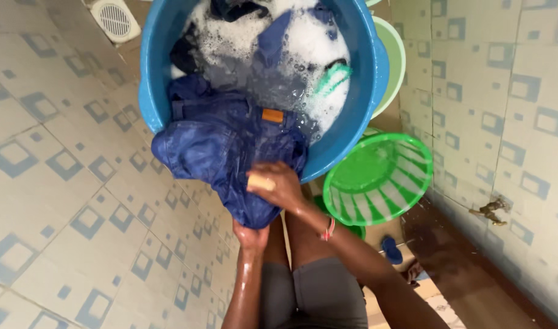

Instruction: The person washes clothes in a blue basin, using a bar of soap and a brush to scrub the fabric before moving the item between basins.

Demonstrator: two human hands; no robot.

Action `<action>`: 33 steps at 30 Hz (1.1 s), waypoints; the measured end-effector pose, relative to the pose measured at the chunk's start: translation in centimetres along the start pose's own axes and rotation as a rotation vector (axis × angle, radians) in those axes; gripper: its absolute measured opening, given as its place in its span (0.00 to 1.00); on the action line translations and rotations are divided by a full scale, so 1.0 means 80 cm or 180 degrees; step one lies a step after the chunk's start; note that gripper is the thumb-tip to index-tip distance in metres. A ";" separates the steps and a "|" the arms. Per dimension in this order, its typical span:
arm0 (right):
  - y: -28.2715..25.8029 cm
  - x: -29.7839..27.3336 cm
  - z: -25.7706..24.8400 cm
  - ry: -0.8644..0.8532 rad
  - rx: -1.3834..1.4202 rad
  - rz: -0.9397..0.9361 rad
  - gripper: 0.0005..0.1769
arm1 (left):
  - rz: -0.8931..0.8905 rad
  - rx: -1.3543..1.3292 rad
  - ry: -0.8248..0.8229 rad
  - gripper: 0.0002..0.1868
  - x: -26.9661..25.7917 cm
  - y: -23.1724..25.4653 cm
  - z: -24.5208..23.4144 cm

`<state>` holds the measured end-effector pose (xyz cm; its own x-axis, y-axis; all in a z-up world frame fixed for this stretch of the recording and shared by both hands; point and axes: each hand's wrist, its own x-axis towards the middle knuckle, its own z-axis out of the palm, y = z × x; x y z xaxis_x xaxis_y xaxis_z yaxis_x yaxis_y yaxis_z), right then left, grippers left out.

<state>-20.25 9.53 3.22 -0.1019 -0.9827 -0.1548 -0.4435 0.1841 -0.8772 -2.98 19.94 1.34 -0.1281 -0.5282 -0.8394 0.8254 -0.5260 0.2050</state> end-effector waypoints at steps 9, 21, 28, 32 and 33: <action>0.000 0.004 0.003 0.0070 -0.0951 0.0149 0.25 | -0.0144 0.0108 0.0108 0.33 0.005 0.011 0.019; -0.058 -0.054 0.012 -0.0210 -0.0108 0.0228 0.24 | -0.0504 -0.1165 -0.0562 0.29 0.004 0.033 -0.037; 0.014 0.020 0.055 0.0546 -0.0499 0.0594 0.21 | -0.0173 0.0603 -0.0066 0.34 0.000 0.034 0.009; 0.010 0.007 0.034 0.0439 -0.0011 0.0586 0.23 | -0.0239 0.0533 -0.0150 0.32 0.004 0.037 0.019; 0.003 0.008 0.031 0.0213 0.0132 0.0431 0.23 | -0.0177 0.0567 -0.0253 0.31 0.007 0.035 0.016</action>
<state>-18.18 8.85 1.80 -0.2180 -0.9451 -0.2435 -0.3848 0.3125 -0.8685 -1.42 17.30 2.06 -0.2197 -0.5424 -0.8109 0.7065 -0.6617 0.2512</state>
